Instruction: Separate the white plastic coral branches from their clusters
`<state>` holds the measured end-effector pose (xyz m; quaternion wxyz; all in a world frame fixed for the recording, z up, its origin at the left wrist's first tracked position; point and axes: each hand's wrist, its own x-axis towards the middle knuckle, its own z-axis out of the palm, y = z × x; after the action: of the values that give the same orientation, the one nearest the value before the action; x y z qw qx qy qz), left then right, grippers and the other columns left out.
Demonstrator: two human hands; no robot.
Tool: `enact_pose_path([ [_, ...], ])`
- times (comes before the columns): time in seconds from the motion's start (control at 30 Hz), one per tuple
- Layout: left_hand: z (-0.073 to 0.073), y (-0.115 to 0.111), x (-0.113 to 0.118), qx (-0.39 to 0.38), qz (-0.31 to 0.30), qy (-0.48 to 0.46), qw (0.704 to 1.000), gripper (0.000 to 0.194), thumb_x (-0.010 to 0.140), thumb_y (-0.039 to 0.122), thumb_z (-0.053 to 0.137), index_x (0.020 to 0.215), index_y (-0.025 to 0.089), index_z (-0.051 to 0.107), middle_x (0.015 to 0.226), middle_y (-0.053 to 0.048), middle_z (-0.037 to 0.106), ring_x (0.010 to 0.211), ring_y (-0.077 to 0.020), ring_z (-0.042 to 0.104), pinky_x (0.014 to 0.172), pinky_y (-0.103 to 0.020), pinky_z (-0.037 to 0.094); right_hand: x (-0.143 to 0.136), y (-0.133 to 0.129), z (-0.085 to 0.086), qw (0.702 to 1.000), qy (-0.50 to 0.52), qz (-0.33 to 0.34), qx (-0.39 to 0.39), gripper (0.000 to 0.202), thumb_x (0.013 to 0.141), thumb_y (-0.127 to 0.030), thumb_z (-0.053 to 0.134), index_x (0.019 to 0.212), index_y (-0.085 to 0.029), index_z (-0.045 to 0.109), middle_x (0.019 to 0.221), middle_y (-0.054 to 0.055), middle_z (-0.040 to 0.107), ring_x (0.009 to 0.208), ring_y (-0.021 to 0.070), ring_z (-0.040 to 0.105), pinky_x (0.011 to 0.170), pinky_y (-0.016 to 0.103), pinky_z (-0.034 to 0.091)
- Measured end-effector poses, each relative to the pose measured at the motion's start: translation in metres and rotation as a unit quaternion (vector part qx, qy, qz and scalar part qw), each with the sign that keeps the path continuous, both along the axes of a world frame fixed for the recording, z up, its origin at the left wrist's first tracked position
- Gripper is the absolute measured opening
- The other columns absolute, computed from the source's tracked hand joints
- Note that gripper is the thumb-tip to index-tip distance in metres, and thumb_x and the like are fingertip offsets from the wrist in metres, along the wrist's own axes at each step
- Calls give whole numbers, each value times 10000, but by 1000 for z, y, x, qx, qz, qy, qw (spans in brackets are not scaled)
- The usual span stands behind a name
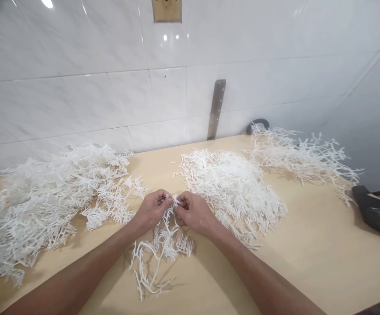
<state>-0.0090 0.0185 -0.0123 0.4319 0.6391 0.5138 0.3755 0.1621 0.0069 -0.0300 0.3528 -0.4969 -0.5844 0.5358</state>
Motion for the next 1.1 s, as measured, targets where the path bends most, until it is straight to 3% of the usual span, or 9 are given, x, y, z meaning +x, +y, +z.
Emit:
enact_pose_path([
  [0.3, -1, -2, 0, 14, 3, -18, 1000, 183, 808, 338, 623, 787, 159, 655, 703, -8, 634, 635, -135, 540, 599, -248, 415, 1, -3, 3, 999, -22, 9, 24, 75, 818, -250, 610, 870, -211, 572, 636, -31, 624, 542, 134, 598, 534, 268, 521],
  [0.5, 1, 2, -4, 28, 16, -26, 999, 213, 842, 367, 613, 776, 165, 620, 663, 14, 570, 602, -116, 522, 560, -227, 413, 4, -2, 4, 999, -25, 4, 22, 142, 818, -279, 636, 931, -210, 585, 730, -3, 658, 564, 139, 623, 520, 270, 536],
  [0.73, -4, 3, -8, -5, 3, -34, 999, 236, 868, 423, 574, 816, 194, 547, 611, 58, 485, 413, -89, 473, 397, -211, 384, 11, -4, 13, 999, -31, -27, 3, 169, 811, -269, 651, 950, -201, 585, 793, 15, 671, 587, 143, 662, 524, 262, 563],
  [0.93, -5, -1, -5, 48, 8, 7, 999, 192, 895, 373, 540, 830, 193, 560, 580, 65, 473, 441, -80, 455, 464, -211, 349, 13, -4, 7, 999, -42, -21, 13, 159, 823, -294, 646, 949, -208, 602, 798, 12, 678, 619, 144, 673, 552, 257, 572],
  [1.1, -5, 3, -4, 68, 38, -23, 997, 210, 887, 359, 548, 773, 183, 546, 612, 51, 445, 551, -90, 396, 526, -216, 330, 13, -2, 1, 996, -75, -19, 52, 141, 830, -315, 633, 918, -205, 622, 799, 25, 691, 634, 157, 669, 560, 270, 556],
])
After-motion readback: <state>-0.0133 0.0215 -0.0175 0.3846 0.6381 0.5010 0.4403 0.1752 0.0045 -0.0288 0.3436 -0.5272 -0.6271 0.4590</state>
